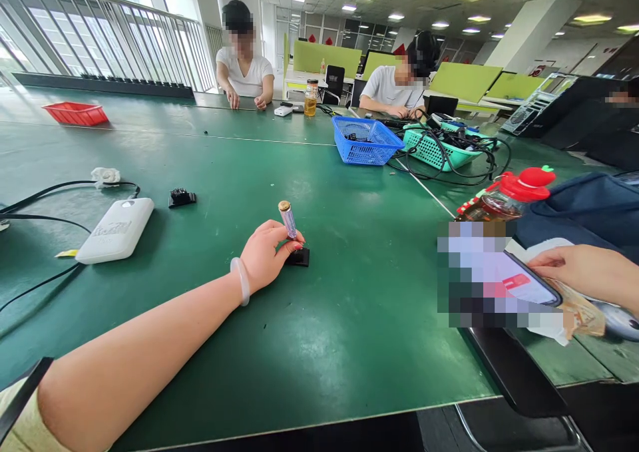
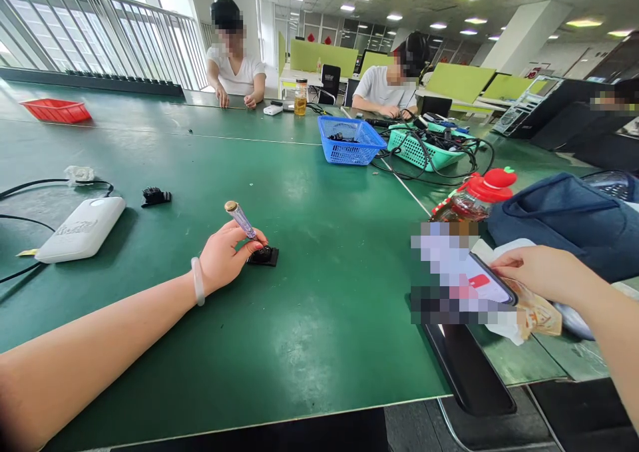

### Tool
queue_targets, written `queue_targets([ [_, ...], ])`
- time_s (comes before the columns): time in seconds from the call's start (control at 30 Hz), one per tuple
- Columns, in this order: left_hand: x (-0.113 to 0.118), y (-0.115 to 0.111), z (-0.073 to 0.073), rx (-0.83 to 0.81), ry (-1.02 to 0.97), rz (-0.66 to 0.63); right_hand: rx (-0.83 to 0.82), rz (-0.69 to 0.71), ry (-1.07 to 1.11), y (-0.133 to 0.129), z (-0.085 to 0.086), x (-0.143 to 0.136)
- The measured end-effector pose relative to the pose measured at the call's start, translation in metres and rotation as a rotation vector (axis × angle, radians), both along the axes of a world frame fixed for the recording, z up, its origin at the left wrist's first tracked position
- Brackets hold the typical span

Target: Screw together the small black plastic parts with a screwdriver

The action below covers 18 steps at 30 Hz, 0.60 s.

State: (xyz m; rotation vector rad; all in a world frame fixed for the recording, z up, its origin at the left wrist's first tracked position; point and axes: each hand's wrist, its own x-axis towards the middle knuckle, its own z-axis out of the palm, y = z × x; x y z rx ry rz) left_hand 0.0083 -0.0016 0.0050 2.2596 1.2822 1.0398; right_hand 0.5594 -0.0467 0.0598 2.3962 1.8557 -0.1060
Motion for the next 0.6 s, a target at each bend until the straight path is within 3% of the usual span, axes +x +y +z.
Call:
queue_targets([
  [0.13, 0.0, 0.0, 0.0, 0.005, 0.0, 0.002, -0.149, -0.007, 0.054, 0.003, 0.0, -0.002],
  [0.27, 0.0, 0.0, -0.001, 0.015, -0.008, 0.003, -0.123, -0.002, 0.1, 0.003, -0.008, 0.007],
  [0.43, 0.0, 0.0, -0.002, 0.029, -0.018, -0.002, 0.017, -0.084, 0.342, -0.004, -0.025, 0.032],
  [0.6, 0.0, 0.0, -0.003, 0.026, -0.008, 0.001, 0.04, -0.206, 0.581, -0.011, -0.022, 0.03],
])
